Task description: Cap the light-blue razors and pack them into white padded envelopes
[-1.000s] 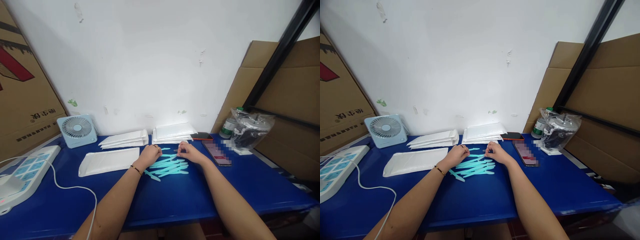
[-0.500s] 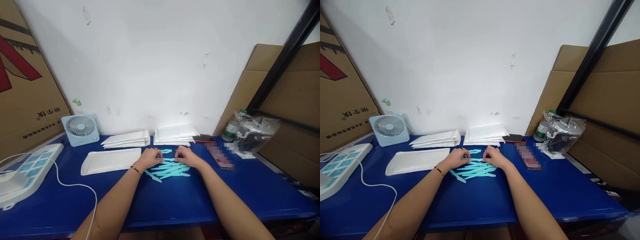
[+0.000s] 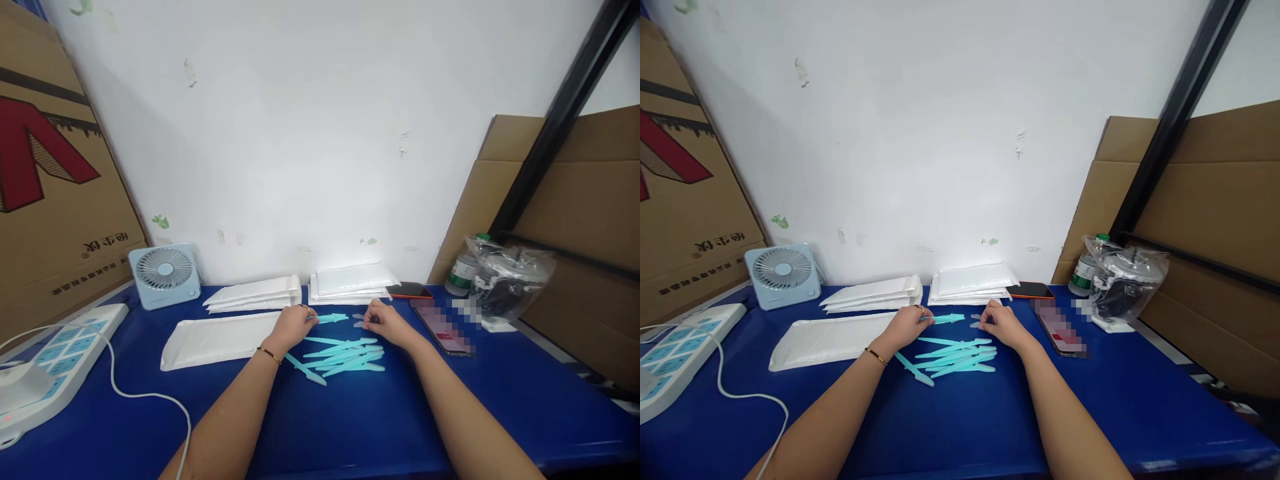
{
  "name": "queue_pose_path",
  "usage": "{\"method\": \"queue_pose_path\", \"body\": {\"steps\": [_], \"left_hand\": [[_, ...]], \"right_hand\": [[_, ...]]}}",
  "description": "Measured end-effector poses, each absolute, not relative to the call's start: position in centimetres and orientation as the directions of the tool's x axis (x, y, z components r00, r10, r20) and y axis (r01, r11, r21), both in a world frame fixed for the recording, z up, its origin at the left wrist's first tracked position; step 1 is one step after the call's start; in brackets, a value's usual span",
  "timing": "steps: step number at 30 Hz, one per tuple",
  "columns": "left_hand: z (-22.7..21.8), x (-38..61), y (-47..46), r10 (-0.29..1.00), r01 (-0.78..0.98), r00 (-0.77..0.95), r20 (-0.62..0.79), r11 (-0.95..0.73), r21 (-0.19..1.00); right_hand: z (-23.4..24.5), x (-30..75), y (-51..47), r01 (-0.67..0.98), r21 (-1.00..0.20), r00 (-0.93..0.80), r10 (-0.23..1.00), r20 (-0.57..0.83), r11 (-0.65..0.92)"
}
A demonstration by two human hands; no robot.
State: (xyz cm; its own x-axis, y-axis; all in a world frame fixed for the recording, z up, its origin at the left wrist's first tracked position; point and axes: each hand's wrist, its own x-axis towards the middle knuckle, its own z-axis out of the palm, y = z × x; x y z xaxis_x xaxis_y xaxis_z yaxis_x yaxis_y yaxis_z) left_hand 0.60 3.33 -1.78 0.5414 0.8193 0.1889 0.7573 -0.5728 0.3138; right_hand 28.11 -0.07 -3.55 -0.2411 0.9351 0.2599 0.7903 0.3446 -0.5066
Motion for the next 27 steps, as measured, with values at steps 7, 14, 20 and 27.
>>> {"method": "queue_pose_path", "body": {"steps": [7, 14, 20, 27], "left_hand": [[-2.3, 0.7, 3.3, 0.818, 0.741, 0.482, 0.312, -0.571, 0.352], [-1.9, 1.5, 2.1, 0.686, 0.58, 0.688, 0.236, -0.715, 0.39], [-2.0, 2.0, 2.0, 0.683, 0.614, 0.697, 0.218, -0.726, 0.31], [-2.2, 0.9, 3.6, 0.789, 0.728, 0.573, 0.223, -0.615, 0.304]], "right_hand": [[-2.5, 29.2, -1.1, 0.772, -0.562, -0.224, 0.954, 0.197, 0.297], [-2.8, 28.2, -1.6, 0.708, -0.635, -0.385, 0.923, 0.02, 0.309], [-2.7, 26.6, -1.4, 0.634, -0.681, -0.356, 0.92, 0.165, 0.368], [-2.1, 27.5, -1.1, 0.68, -0.615, -0.322, 0.916, 0.237, 0.398]]}}
